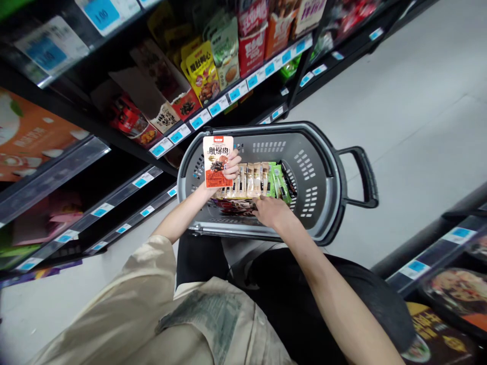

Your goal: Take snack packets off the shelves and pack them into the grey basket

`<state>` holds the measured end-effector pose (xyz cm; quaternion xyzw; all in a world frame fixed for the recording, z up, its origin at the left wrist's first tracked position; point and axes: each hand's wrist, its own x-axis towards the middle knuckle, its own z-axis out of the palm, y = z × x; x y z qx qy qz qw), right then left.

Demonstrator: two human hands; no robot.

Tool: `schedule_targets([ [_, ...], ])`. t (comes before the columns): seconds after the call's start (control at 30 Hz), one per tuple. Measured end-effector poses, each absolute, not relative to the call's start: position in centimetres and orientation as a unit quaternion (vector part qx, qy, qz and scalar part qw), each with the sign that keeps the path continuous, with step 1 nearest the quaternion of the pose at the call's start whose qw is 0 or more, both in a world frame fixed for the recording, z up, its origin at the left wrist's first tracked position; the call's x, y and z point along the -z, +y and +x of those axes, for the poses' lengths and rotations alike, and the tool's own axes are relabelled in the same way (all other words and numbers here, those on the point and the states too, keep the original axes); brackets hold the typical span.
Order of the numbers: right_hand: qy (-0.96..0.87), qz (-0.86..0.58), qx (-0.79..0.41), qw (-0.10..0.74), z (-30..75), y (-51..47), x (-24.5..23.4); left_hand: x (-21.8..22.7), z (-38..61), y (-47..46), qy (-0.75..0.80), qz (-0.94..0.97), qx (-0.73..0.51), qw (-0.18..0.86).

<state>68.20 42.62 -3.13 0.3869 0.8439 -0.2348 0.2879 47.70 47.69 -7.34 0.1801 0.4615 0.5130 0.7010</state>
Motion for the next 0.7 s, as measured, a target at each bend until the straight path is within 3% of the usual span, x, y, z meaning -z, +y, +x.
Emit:
schedule_targets([
  [0.7,0.845,0.389,0.23,0.287,68.1,42.6,3.0,8.4,48.1,48.4,0.478,0.232,-0.508,0.678],
])
